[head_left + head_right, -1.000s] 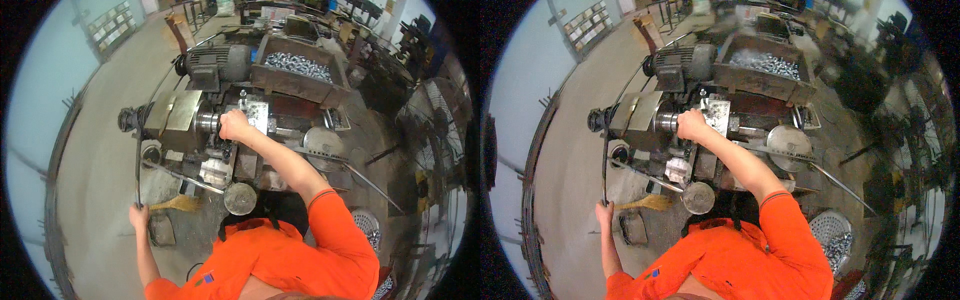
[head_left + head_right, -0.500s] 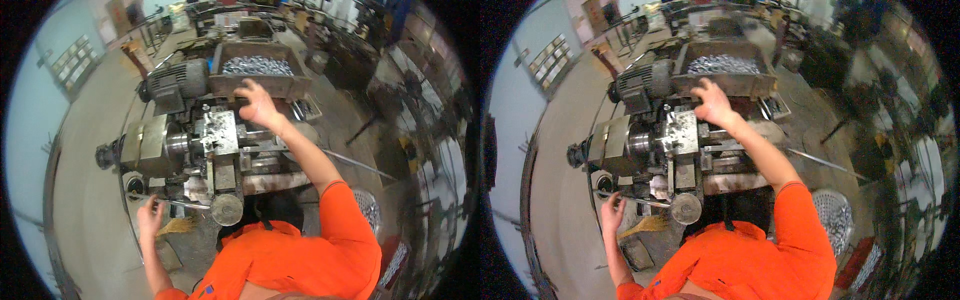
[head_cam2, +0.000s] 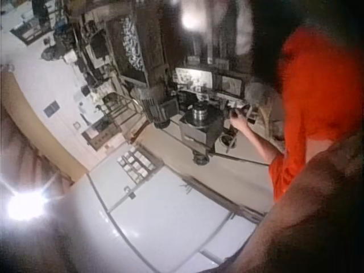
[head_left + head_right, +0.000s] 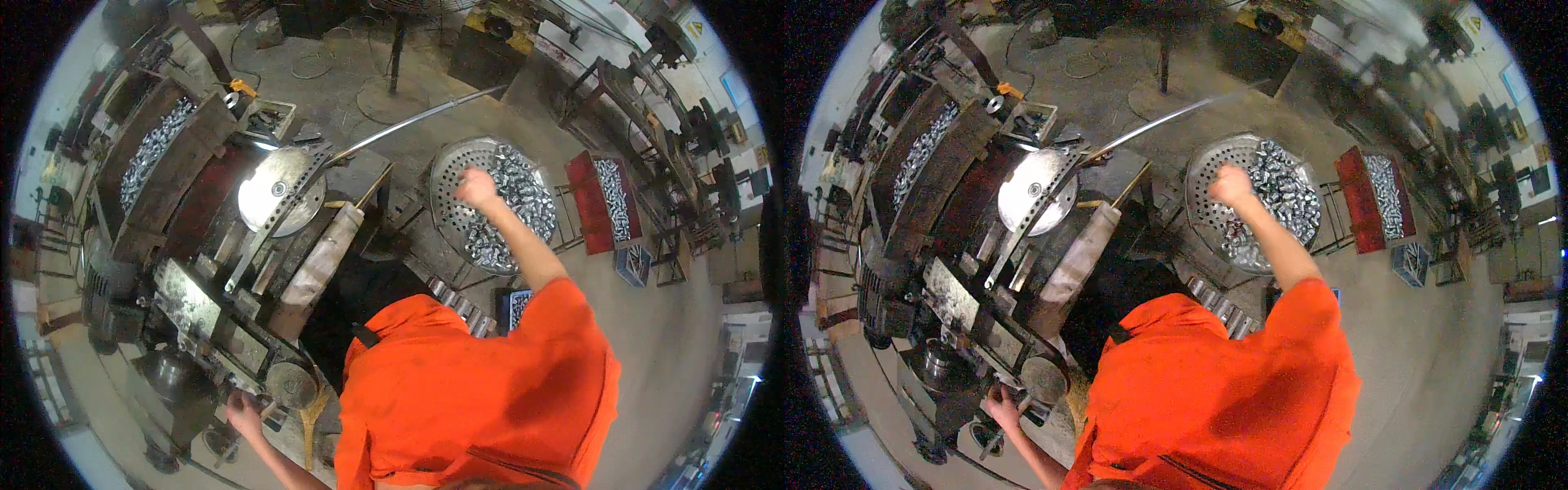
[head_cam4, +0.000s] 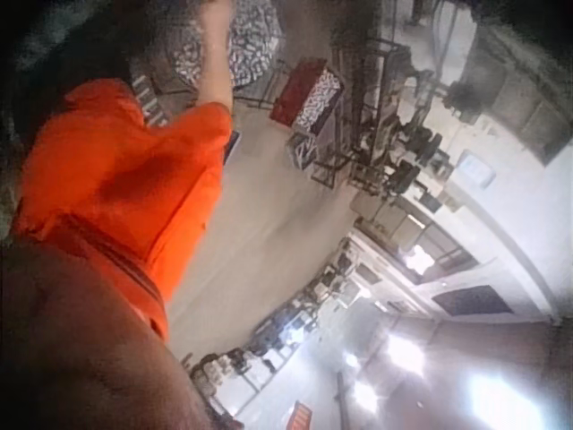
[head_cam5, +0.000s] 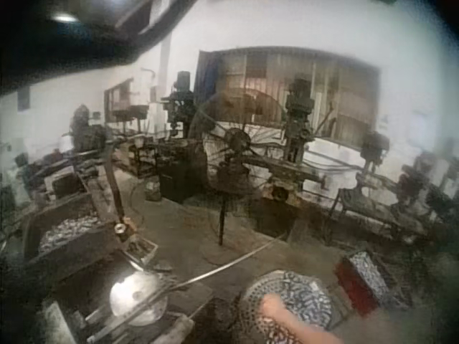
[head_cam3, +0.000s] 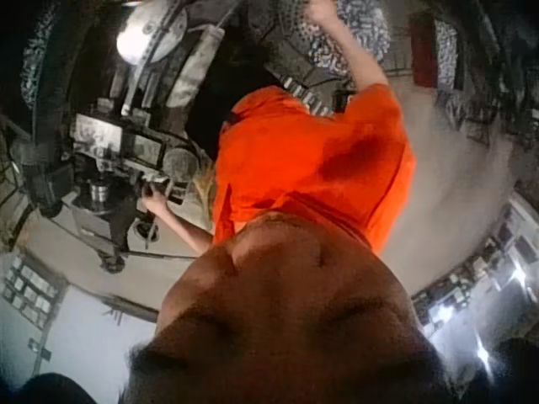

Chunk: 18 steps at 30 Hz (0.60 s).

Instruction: The person operates a metal forming machine by inserting small metal pieces into the machine, actuating a lever to process them, and then removing the finished pieces. The person repeats this cycle continuously throughout the clip.

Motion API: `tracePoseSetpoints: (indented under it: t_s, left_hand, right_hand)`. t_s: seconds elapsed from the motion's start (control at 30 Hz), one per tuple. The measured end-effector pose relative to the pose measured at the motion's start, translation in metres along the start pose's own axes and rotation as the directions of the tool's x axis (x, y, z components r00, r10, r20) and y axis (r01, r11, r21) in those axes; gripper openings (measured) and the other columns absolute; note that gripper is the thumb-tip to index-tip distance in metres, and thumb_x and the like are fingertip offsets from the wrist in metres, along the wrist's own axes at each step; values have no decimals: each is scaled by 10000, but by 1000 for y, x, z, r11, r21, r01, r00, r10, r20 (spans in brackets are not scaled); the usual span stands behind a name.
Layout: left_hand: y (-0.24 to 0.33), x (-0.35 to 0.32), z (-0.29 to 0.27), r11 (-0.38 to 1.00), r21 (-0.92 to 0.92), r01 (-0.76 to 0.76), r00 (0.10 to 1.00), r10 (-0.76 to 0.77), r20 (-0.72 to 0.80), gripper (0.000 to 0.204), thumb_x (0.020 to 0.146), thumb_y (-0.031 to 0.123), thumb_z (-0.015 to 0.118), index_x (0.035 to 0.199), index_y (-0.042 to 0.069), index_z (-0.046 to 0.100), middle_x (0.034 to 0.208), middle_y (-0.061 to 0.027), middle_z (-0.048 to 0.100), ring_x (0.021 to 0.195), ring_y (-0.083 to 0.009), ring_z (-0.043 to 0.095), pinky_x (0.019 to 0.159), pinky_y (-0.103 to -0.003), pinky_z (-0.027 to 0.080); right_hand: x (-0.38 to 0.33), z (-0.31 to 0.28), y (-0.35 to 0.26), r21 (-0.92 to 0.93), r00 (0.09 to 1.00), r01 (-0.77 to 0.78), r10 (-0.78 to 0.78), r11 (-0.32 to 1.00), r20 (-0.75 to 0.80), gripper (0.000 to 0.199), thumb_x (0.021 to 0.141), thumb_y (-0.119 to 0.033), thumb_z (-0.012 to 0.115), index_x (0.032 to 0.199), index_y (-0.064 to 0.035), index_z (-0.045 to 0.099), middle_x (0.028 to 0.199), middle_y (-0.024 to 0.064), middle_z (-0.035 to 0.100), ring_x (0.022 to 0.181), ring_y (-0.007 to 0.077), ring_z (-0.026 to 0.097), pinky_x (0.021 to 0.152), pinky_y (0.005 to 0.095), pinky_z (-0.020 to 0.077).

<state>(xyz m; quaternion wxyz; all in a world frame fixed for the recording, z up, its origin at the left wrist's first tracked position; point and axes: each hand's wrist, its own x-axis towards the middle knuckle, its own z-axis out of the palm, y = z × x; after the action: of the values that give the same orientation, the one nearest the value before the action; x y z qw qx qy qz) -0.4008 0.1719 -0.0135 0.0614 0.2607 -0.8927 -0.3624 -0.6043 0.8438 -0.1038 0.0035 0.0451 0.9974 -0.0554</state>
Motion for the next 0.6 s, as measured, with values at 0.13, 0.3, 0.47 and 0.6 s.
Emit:
tracePoseSetpoints:
  t_s: [0.13,0.3,0.47,0.6]
  left_hand:
    - [-33,2,-2,997,-11,82,994,-82,-74,109,838,33,502,900,-27,569,714,-84,571,527,-140,540,476,-287,432]
    - [2,-10,-12,969,232,81,995,-67,-69,149,793,62,533,904,-15,595,741,-113,617,627,-210,582,584,-355,454]
    - [-11,-10,-13,912,361,193,980,-165,-108,230,757,192,569,922,48,641,900,-174,628,856,-364,579,730,-432,458]
    - [-16,-17,-13,916,382,125,974,-39,-223,224,760,217,557,896,59,641,796,-181,627,776,-364,592,692,-446,469]
  right_hand:
    - [24,-21,43,-234,936,-327,348,915,55,425,666,-332,592,983,-58,661,1301,139,454,1172,281,463,919,375,435]
    - [53,-8,75,-217,924,-319,354,923,145,312,749,-279,582,958,-58,648,1082,180,595,1029,317,564,862,411,469]
    - [60,5,85,-416,914,-138,277,899,296,436,769,-391,582,1064,-71,614,1144,136,582,1016,305,576,846,407,467]
    - [64,5,92,-387,955,-41,150,921,254,296,727,-338,609,834,-67,662,968,157,631,913,311,606,783,406,489]
